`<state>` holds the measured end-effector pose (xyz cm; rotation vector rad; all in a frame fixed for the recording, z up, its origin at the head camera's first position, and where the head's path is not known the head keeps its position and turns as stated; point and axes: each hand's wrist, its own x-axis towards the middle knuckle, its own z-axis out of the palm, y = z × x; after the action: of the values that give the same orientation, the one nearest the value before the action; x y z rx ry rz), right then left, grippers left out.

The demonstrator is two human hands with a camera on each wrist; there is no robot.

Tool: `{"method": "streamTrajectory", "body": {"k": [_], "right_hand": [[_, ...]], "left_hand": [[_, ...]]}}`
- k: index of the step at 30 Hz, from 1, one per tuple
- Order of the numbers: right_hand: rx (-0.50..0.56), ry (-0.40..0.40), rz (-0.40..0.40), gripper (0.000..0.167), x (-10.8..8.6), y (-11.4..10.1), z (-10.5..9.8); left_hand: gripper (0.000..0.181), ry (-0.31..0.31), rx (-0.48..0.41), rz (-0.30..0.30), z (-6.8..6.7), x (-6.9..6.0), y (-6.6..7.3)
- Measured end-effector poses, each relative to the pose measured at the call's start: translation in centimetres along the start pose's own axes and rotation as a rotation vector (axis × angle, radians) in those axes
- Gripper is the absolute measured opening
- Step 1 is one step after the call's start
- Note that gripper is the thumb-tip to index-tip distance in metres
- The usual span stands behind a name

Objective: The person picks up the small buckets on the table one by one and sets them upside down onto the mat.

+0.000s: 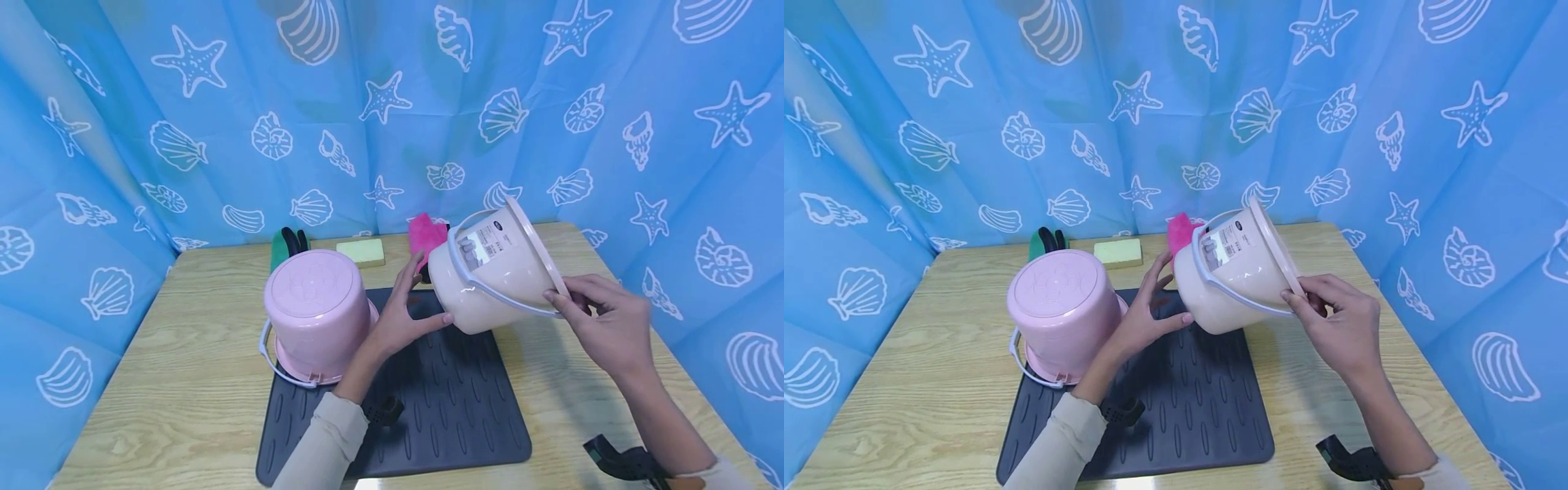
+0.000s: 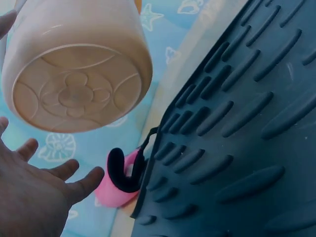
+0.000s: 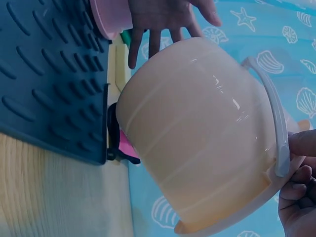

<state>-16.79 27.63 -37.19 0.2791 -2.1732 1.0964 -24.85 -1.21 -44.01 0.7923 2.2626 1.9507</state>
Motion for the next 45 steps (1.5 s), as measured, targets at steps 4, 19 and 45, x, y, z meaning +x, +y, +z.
{"method": "streamTrajectory", "body": {"k": [4, 19, 45], "right_hand": [[0.02, -0.016, 0.065, 0.021, -0.2, -0.1, 0.3], [0.141, -0.007, 0.195, 0.023, -0.8, -0.8, 1.8], [0.128, -0.134, 0.229, 0.025, -0.9, -0.7, 2.7]], "left_hand": [[0.105, -0.012, -0.052, 0.019, -0.1, 0.3, 0.0], [0.111, -0.014, -0.199, 0.063, -0.7, 0.6, -0.3], [0.104, 0.08, -0.152, 0.021, -1.7, 0.8, 2.1]]}}
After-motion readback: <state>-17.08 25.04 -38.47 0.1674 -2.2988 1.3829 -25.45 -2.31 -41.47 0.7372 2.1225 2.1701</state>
